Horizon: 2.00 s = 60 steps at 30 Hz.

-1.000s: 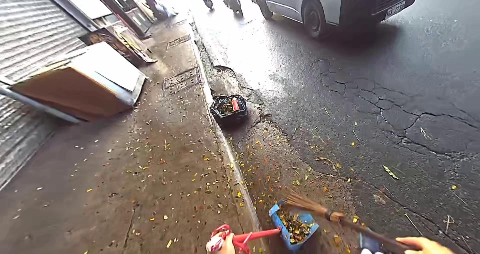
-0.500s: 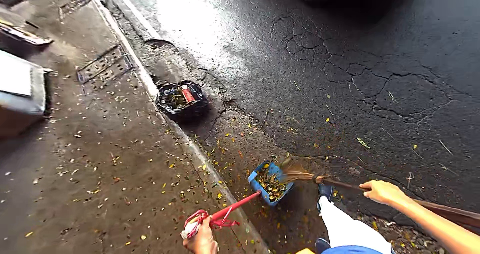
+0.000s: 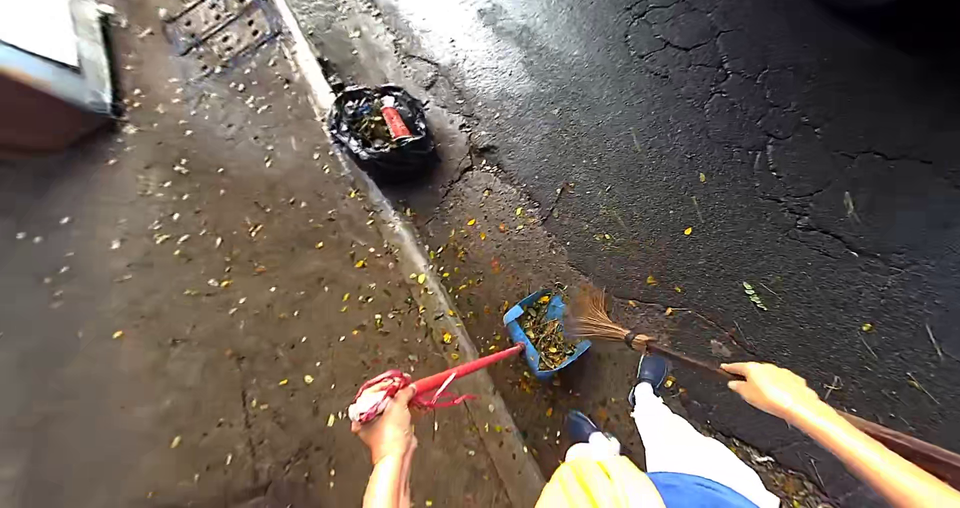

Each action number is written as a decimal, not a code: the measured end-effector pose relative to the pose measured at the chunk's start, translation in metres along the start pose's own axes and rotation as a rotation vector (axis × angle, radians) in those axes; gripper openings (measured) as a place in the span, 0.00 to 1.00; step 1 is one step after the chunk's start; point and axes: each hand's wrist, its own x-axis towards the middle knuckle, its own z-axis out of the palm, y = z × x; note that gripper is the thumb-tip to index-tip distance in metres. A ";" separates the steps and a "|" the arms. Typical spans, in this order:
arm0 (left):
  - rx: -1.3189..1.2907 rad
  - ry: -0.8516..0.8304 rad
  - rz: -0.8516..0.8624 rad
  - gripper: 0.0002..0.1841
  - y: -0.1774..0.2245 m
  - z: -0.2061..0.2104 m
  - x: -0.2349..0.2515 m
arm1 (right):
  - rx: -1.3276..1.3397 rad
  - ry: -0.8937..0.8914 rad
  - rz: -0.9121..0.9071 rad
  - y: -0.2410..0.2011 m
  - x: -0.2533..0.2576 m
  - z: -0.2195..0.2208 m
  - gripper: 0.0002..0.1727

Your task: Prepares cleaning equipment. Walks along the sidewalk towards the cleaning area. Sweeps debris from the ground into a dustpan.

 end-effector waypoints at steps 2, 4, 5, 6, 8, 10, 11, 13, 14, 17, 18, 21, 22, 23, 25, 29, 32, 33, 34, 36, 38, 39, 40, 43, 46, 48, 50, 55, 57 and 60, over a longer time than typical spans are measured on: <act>-0.006 -0.007 -0.001 0.29 -0.003 -0.033 0.014 | 0.031 0.059 0.004 0.048 -0.028 -0.014 0.26; -0.004 -0.003 0.009 0.27 -0.010 -0.060 0.025 | 0.099 0.129 0.054 0.081 -0.064 -0.018 0.25; -0.004 0.001 -0.002 0.27 -0.011 -0.071 0.029 | 0.100 0.169 0.095 0.082 -0.083 -0.013 0.26; -0.003 0.012 -0.019 0.28 -0.012 -0.079 0.031 | 0.082 0.202 0.138 0.073 -0.097 -0.002 0.26; -0.008 0.019 -0.025 0.30 -0.017 -0.088 0.032 | 0.014 0.207 0.200 0.038 -0.101 0.034 0.27; -0.015 0.008 0.009 0.30 -0.032 -0.086 0.028 | -0.016 0.116 0.181 -0.010 -0.079 0.074 0.26; -0.026 0.003 0.007 0.30 -0.040 -0.083 0.025 | -0.037 0.046 0.145 -0.037 -0.062 0.097 0.26; -0.048 0.012 -0.003 0.29 -0.051 -0.078 0.020 | -0.067 -0.068 0.069 -0.083 -0.035 0.124 0.26; -0.046 0.033 -0.005 0.28 -0.053 -0.080 0.022 | -0.059 -0.090 0.039 -0.098 -0.031 0.124 0.26; -0.039 0.056 -0.050 0.28 -0.053 -0.110 0.052 | 0.060 -0.007 -0.009 -0.095 -0.051 0.086 0.25; -0.038 0.055 -0.042 0.27 -0.054 -0.122 0.067 | 0.113 0.032 0.001 -0.084 -0.059 0.070 0.24; -0.058 0.078 -0.026 0.28 -0.048 -0.142 0.096 | 0.118 0.218 0.097 -0.072 -0.080 0.038 0.25; -0.068 0.101 -0.037 0.29 -0.044 -0.144 0.102 | 0.076 0.270 0.148 -0.086 -0.081 0.036 0.25; -0.074 0.131 -0.037 0.30 -0.043 -0.145 0.108 | 0.022 0.309 0.192 -0.108 -0.075 0.041 0.25; -0.096 0.174 -0.050 0.32 -0.041 -0.144 0.119 | -0.058 0.299 0.228 -0.160 -0.043 0.066 0.25; -0.144 0.224 -0.095 0.33 -0.051 -0.122 0.135 | -0.125 0.051 0.049 -0.240 0.014 0.110 0.26; -0.122 0.205 -0.111 0.33 -0.056 -0.107 0.150 | -0.044 0.062 -0.015 -0.239 -0.001 0.089 0.26; -0.103 0.187 -0.095 0.32 -0.057 -0.104 0.156 | -0.017 0.092 -0.002 -0.228 -0.012 0.075 0.26; -0.088 0.168 -0.084 0.32 -0.058 -0.101 0.162 | 0.022 0.130 0.018 -0.218 -0.023 0.063 0.25; -0.085 0.143 -0.067 0.31 -0.057 -0.097 0.172 | 0.053 0.218 0.091 -0.217 -0.038 0.049 0.25; -0.087 0.138 -0.062 0.31 -0.056 -0.090 0.180 | 0.001 0.274 0.161 -0.253 -0.036 0.052 0.26; -0.087 0.139 -0.063 0.31 -0.053 -0.087 0.183 | -0.021 0.270 0.173 -0.274 -0.022 0.058 0.26; -0.086 0.144 -0.067 0.31 -0.049 -0.083 0.185 | -0.031 0.233 0.156 -0.294 -0.004 0.063 0.26; -0.091 0.157 -0.050 0.32 -0.030 -0.071 0.197 | -0.097 0.041 0.009 -0.339 0.039 0.065 0.25; -0.079 0.153 -0.046 0.34 -0.004 -0.065 0.216 | -0.052 -0.029 -0.089 -0.326 0.043 0.022 0.26; -0.079 0.156 -0.021 0.33 0.014 -0.059 0.236 | 0.080 -0.009 -0.088 -0.280 0.034 -0.013 0.26; -0.065 0.131 -0.010 0.29 0.030 -0.050 0.261 | 0.197 0.061 -0.012 -0.229 0.009 -0.045 0.25; -0.056 0.003 0.099 0.21 0.046 -0.011 0.336 | 0.284 0.434 0.343 -0.149 -0.012 -0.124 0.24; -0.067 0.015 0.095 0.23 0.058 0.012 0.351 | 0.227 0.474 0.491 -0.156 0.030 -0.142 0.24; -0.089 0.093 0.051 0.27 0.091 0.061 0.353 | 0.191 0.310 0.417 -0.212 0.084 -0.147 0.23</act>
